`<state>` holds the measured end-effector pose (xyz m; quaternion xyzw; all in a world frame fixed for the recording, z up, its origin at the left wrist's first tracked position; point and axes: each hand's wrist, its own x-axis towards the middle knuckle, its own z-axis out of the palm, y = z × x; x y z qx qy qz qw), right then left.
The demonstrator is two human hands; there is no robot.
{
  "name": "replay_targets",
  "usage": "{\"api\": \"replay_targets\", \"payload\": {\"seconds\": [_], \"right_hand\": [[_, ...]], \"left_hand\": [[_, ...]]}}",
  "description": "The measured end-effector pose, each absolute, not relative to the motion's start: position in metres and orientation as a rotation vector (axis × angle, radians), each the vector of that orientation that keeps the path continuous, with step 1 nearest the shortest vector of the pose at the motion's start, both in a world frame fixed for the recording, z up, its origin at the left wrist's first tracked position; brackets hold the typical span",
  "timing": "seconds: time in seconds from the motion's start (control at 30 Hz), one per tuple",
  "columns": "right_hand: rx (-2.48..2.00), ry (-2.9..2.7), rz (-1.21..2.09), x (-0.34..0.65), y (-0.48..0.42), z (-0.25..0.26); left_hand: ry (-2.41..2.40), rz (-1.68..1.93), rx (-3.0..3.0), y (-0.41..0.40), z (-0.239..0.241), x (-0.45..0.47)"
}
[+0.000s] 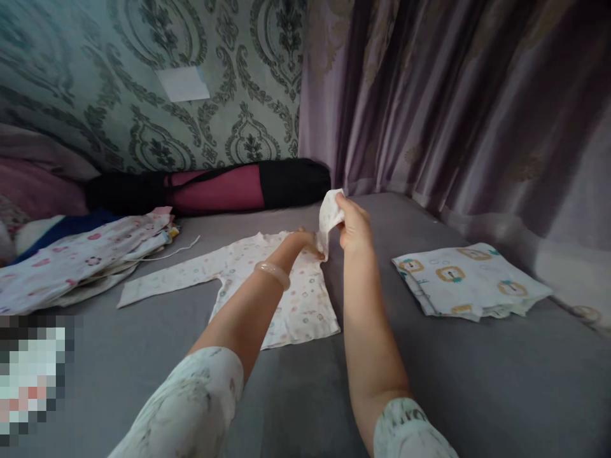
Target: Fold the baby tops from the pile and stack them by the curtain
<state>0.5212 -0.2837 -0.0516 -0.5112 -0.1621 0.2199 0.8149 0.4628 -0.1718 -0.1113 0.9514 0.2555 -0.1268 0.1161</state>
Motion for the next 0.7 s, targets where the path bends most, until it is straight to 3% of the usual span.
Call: {"api": "replay_targets", "payload": {"seconds": [0.1,0.43,0.7], "right_hand": [[-1.077,-0.28,0.499,0.516,-0.283,-0.05],[-1.241,-0.361,0.567,0.493,-0.263,-0.06],[-1.409,-0.805,0.486,0.443,-0.233,-0.089]], "left_hand": [[0.87,-0.427,2.64,-0.178,-0.108,0.449],[1.012,0.541,1.544,-0.17,-0.13,0.329],[1.018,0.747,1.014,-0.171,-0.138,0.292]]}}
